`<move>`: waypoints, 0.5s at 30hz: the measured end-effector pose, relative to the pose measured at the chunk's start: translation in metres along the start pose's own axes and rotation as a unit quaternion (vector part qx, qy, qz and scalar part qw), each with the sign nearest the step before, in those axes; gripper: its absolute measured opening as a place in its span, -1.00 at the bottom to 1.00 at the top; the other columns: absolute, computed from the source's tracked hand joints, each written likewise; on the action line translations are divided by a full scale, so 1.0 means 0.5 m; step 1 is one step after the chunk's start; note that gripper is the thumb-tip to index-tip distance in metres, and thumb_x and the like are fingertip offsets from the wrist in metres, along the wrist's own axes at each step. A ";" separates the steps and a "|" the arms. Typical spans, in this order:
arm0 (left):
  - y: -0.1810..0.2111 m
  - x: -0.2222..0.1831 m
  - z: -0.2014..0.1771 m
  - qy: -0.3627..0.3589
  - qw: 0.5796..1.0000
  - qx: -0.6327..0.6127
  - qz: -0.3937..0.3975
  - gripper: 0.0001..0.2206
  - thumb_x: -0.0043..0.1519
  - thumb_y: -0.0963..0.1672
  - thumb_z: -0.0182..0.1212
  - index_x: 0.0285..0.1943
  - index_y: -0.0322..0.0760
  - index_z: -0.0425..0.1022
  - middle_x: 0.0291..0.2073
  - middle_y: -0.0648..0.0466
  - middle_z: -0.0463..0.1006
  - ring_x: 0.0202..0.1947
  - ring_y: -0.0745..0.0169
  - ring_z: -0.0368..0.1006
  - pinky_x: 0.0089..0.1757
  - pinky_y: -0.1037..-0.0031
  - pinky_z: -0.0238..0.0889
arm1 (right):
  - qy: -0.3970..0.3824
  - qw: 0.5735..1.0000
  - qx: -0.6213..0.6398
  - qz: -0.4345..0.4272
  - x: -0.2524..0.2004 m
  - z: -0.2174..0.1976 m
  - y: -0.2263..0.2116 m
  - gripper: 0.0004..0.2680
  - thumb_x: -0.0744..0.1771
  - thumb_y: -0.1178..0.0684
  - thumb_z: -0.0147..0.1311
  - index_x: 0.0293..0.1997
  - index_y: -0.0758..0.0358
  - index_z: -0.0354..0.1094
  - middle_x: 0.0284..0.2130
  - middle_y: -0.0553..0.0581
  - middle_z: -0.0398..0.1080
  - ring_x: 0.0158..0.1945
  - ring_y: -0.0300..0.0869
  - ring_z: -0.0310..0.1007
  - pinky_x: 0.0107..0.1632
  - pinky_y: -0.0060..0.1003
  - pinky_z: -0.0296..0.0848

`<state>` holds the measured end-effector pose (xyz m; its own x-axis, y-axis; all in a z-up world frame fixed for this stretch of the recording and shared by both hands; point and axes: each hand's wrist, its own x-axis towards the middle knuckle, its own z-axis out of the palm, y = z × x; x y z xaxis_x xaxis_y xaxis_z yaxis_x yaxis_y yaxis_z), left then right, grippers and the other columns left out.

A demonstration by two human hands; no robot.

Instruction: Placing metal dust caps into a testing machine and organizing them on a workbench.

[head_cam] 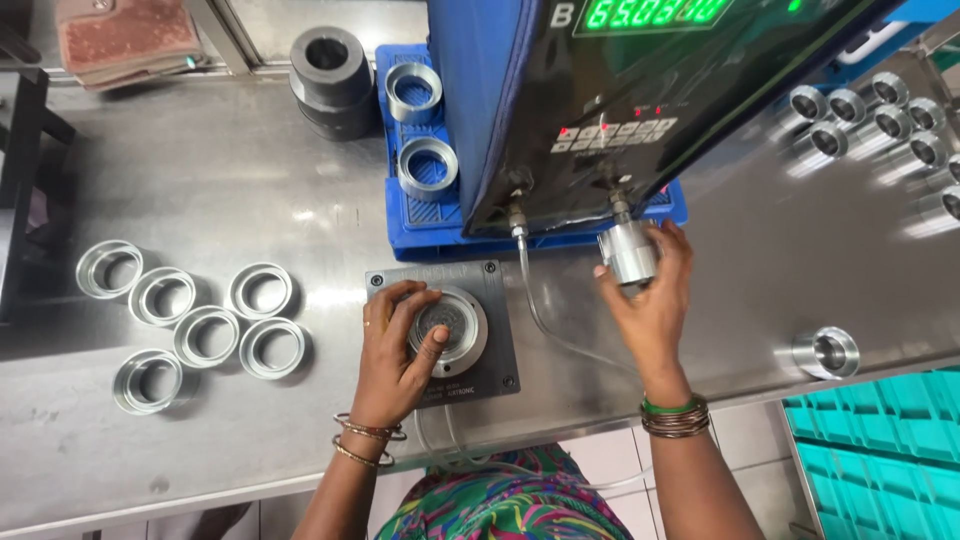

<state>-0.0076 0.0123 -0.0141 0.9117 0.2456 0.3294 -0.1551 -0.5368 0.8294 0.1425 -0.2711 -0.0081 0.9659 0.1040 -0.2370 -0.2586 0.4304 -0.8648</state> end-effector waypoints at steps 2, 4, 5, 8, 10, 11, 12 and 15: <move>-0.001 -0.001 0.002 0.001 1.000 0.004 -0.002 -0.59 0.30 0.06 0.16 0.19 -0.25 0.50 0.17 -0.08 0.40 0.26 -0.10 0.27 0.21 0.14 0.19 | 0.045 0.977 -0.155 -0.139 -0.008 0.014 0.000 -0.44 0.26 -0.17 0.19 0.32 0.11 -0.07 0.13 0.21 0.23 0.08 0.09 0.41 -0.07 -0.10 0.62; 0.003 -0.002 0.001 0.003 1.000 0.007 0.007 -0.54 0.25 0.08 0.23 0.20 -0.25 0.48 0.18 -0.09 0.39 0.27 -0.11 0.27 0.20 0.13 0.20 | 0.003 0.998 0.062 -0.027 0.007 -0.017 0.012 -0.47 0.29 -0.18 0.21 0.30 0.24 0.05 0.12 0.29 0.27 0.08 0.16 0.43 -0.02 -0.08 0.62; 0.006 -0.002 0.001 0.003 1.000 0.011 0.014 -0.48 0.19 0.10 0.30 0.21 -0.25 0.46 0.19 -0.10 0.38 0.27 -0.13 0.26 0.19 0.13 0.20 | -0.038 0.957 0.275 0.090 0.015 -0.033 0.019 -0.50 0.32 -0.18 0.24 0.28 0.36 0.18 0.10 0.37 0.30 0.08 0.23 0.45 0.03 -0.06 0.63; 0.044 0.014 -0.008 -0.011 0.997 0.047 0.068 -0.21 -0.14 0.14 0.50 0.21 -0.30 0.39 0.14 -0.18 0.35 0.20 -0.21 0.23 0.12 0.08 0.18 | 0.000 0.957 0.270 0.107 0.013 -0.081 0.039 -0.54 0.35 -0.09 0.19 0.32 0.40 0.17 0.07 0.39 0.32 0.02 0.18 0.51 0.04 -0.12 0.63; 0.035 0.015 0.006 -0.019 0.994 0.094 0.059 -0.23 -0.15 0.11 0.55 0.22 -0.25 0.42 0.13 -0.14 0.39 0.18 -0.18 0.27 0.12 0.08 0.19 | 0.009 0.972 0.210 0.101 -0.047 -0.079 0.041 -0.57 0.31 -0.11 0.18 0.24 0.26 0.17 0.07 0.36 0.37 -0.04 0.15 0.52 -0.03 -0.15 0.63; 0.030 0.011 0.012 -0.028 0.989 0.141 0.044 -0.24 -0.16 0.07 0.60 0.24 -0.21 0.44 0.11 -0.11 0.43 0.16 -0.15 0.31 0.12 0.08 0.21 | 0.020 0.984 0.148 0.100 -0.079 -0.079 0.044 -0.60 0.27 -0.12 0.16 0.16 0.13 0.17 0.06 0.32 0.42 -0.10 0.12 0.54 -0.11 -0.18 0.64; 0.026 0.023 0.014 -0.025 0.989 0.142 0.041 -0.24 -0.16 0.07 0.60 0.24 -0.21 0.44 0.11 -0.11 0.43 0.16 -0.15 0.31 0.12 0.08 0.21 | 0.018 0.984 0.147 0.103 -0.090 -0.066 0.044 -0.60 0.27 -0.12 0.16 0.16 0.13 0.17 0.06 0.32 0.42 -0.10 0.12 0.54 -0.11 -0.18 0.64; 0.041 0.034 -0.003 -0.037 0.991 0.118 0.055 -0.28 -0.17 0.01 0.63 0.21 -0.19 0.47 0.07 -0.06 0.47 0.14 -0.15 0.34 0.09 0.14 0.25 | -0.030 0.998 0.000 0.063 -0.140 -0.024 0.056 -0.60 0.27 -0.11 0.17 0.20 -0.02 0.15 0.07 0.21 0.41 -0.33 0.09 0.47 -0.39 -0.24 0.53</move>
<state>0.0040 0.0063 0.0092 0.9210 0.1194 0.3708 -0.1701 -0.7331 0.6585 0.0675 -0.2770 -0.0207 0.9250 0.2100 -0.3168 -0.3775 0.4113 -0.8297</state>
